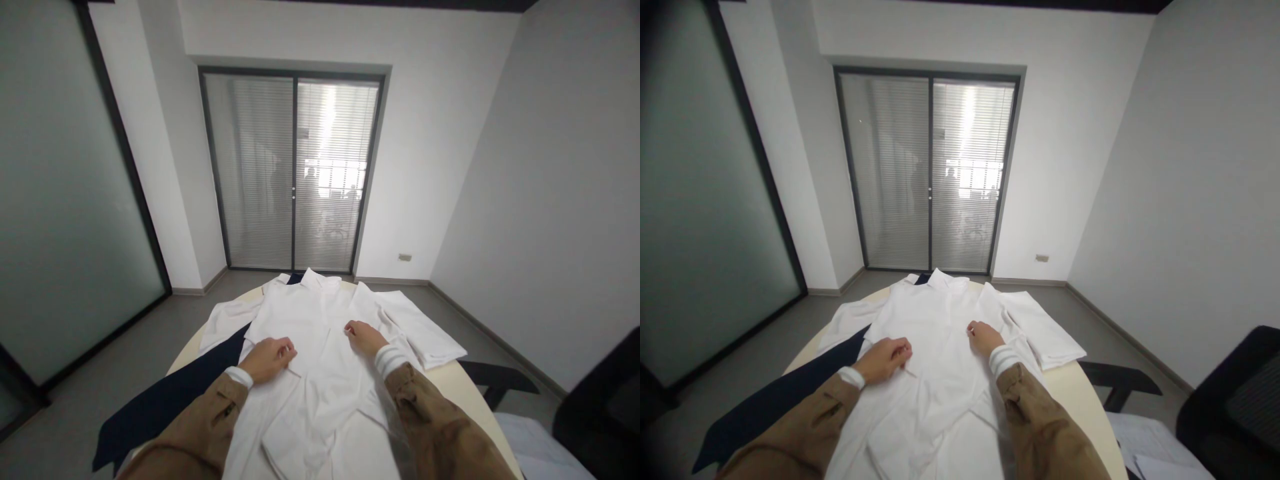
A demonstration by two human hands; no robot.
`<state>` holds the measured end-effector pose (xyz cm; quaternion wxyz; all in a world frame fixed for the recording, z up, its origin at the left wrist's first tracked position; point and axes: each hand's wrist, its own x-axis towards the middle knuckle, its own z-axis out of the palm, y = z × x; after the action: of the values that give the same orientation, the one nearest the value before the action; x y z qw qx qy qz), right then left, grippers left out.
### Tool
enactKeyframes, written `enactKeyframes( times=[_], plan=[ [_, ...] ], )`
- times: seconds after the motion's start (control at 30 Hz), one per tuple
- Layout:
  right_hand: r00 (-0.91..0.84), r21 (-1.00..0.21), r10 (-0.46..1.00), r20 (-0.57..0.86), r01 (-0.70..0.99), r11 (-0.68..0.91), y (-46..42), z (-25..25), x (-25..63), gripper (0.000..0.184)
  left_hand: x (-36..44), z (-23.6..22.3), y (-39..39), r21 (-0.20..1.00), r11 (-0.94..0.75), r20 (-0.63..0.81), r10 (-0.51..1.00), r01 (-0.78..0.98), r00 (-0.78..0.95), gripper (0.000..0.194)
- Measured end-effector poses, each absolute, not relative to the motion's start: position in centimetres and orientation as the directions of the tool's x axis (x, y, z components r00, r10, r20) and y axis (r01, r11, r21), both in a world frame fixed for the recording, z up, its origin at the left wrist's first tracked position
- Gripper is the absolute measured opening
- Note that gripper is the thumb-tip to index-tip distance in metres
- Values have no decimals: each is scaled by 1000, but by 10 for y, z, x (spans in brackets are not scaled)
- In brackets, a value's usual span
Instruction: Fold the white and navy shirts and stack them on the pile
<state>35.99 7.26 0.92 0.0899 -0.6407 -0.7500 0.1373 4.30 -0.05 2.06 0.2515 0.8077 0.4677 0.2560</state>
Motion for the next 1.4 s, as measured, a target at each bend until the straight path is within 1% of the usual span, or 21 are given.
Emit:
enactKeyframes(
  times=[0.07,0.1,0.17,0.23,0.3,0.37,0.43,0.53,0.6,0.7,0.77,0.83,0.9,0.93,1.03,1.13,1.3,1.4],
  plan=[
    [-164,-330,986,-24,933,148,65,6,365,30,54,27,-13,692,-375,8,858,617,513,29],
    [-169,-334,986,-14,930,155,61,4,366,31,60,29,-18,700,-351,-53,842,621,536,30],
    [-170,-345,985,18,924,166,54,0,368,31,69,31,-29,684,-345,-116,819,643,562,37],
    [-157,-359,986,62,918,169,49,-6,370,33,77,32,-39,652,-367,-119,814,663,568,54],
    [-148,-382,984,94,908,173,48,-12,372,33,82,33,-46,666,-356,-129,810,655,572,67],
    [-157,-415,981,110,890,189,47,-16,375,33,84,36,-51,743,-322,-133,788,587,601,75],
    [-170,-456,977,132,864,212,48,-19,378,34,83,43,-55,830,-287,-110,755,477,646,82],
    [-159,-515,971,176,826,229,47,-21,382,39,74,62,-57,906,-248,-71,711,343,700,89],
    [-148,-541,972,184,810,226,46,-23,383,43,65,76,-57,914,-252,-52,703,317,709,85],
    [-130,-537,974,185,817,211,45,-26,383,46,50,87,-55,862,-290,-65,749,415,659,69],
    [-119,-498,974,192,843,201,44,-29,383,46,41,84,-52,810,-274,-131,777,519,615,63],
    [-118,-452,973,196,870,197,44,-30,382,48,37,74,-49,764,-233,-218,785,602,580,61],
    [-120,-424,975,187,885,191,43,-30,382,49,37,63,-46,728,-196,-276,793,657,543,60],
    [-119,-418,976,180,889,186,42,-30,381,49,38,57,-45,718,-189,-282,801,670,528,59],
    [-105,-412,980,171,896,168,41,-28,381,50,46,45,-43,749,-183,-235,826,637,513,58],
    [-81,-406,977,198,900,157,40,-28,380,51,57,37,-41,785,-191,-182,838,589,514,58],
    [-31,-380,961,274,915,138,41,-30,382,51,69,33,-42,692,-263,-134,868,672,478,57],
    [-5,-349,940,342,928,132,43,-30,384,49,71,35,-44,688,-290,-92,875,665,476,55]
  ],
)
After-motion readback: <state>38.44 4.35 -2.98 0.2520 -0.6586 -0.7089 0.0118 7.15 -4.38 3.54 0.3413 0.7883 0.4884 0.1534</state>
